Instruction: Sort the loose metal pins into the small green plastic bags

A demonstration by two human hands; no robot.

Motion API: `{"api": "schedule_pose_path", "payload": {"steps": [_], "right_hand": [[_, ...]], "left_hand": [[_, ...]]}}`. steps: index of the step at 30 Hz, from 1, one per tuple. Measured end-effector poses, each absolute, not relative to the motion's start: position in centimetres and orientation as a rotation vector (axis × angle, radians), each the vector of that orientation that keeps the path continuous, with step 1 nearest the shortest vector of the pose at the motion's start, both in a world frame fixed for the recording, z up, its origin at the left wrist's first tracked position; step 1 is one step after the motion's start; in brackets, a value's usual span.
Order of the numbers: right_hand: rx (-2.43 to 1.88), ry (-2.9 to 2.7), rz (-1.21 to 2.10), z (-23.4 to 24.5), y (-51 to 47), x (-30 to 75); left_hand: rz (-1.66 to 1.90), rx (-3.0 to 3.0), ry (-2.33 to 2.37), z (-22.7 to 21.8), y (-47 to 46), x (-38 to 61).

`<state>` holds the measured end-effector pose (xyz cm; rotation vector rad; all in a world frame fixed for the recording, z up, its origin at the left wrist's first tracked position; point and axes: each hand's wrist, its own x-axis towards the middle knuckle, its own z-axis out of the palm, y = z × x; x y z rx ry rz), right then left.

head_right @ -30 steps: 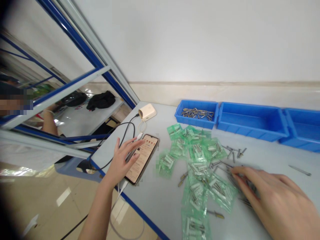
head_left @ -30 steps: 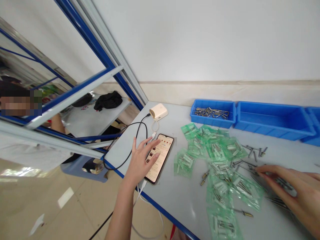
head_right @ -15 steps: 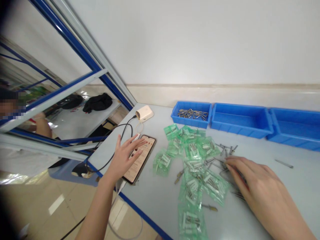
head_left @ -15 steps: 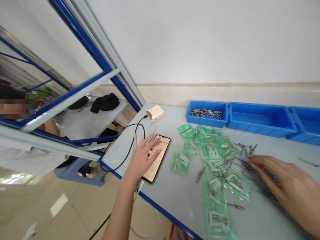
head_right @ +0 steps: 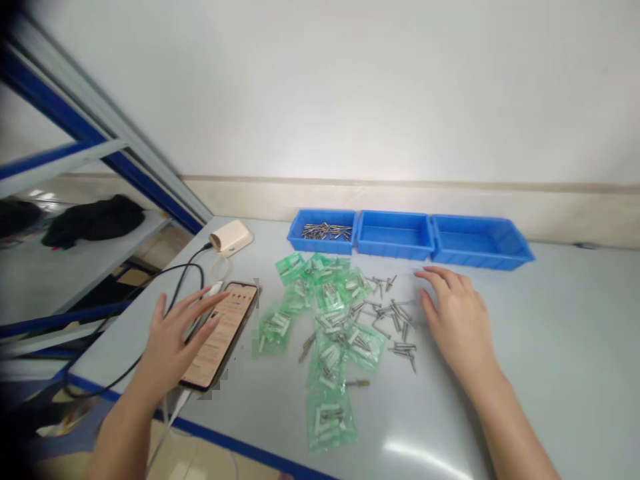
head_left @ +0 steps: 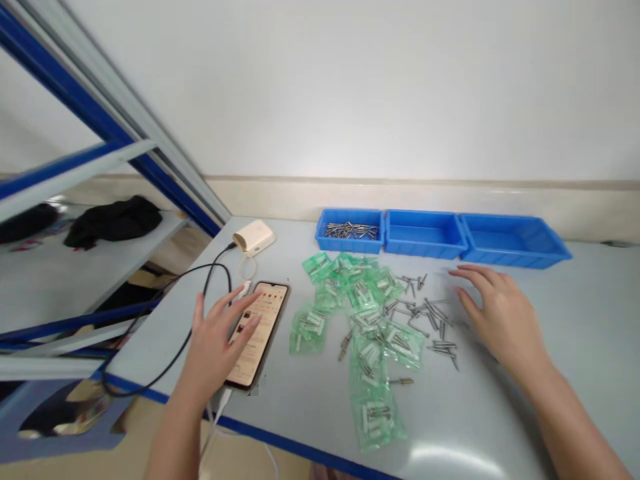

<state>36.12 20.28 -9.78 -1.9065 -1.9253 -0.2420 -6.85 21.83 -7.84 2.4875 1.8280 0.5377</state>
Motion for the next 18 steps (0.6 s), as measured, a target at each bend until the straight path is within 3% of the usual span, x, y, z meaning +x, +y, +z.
{"api": "schedule_pose_path", "payload": {"steps": [8, 18], "right_hand": [[-1.831, -2.072, -0.01, -9.9, 20.8, 35.6], [-1.859, -2.11, -0.128, -10.3, 21.6, 32.6]], "left_hand": [[0.68, 2.564, 1.627, -6.5, 22.4, -1.7], [0.729, 2.638, 1.169, -4.9, 25.3, 12.5]]}}
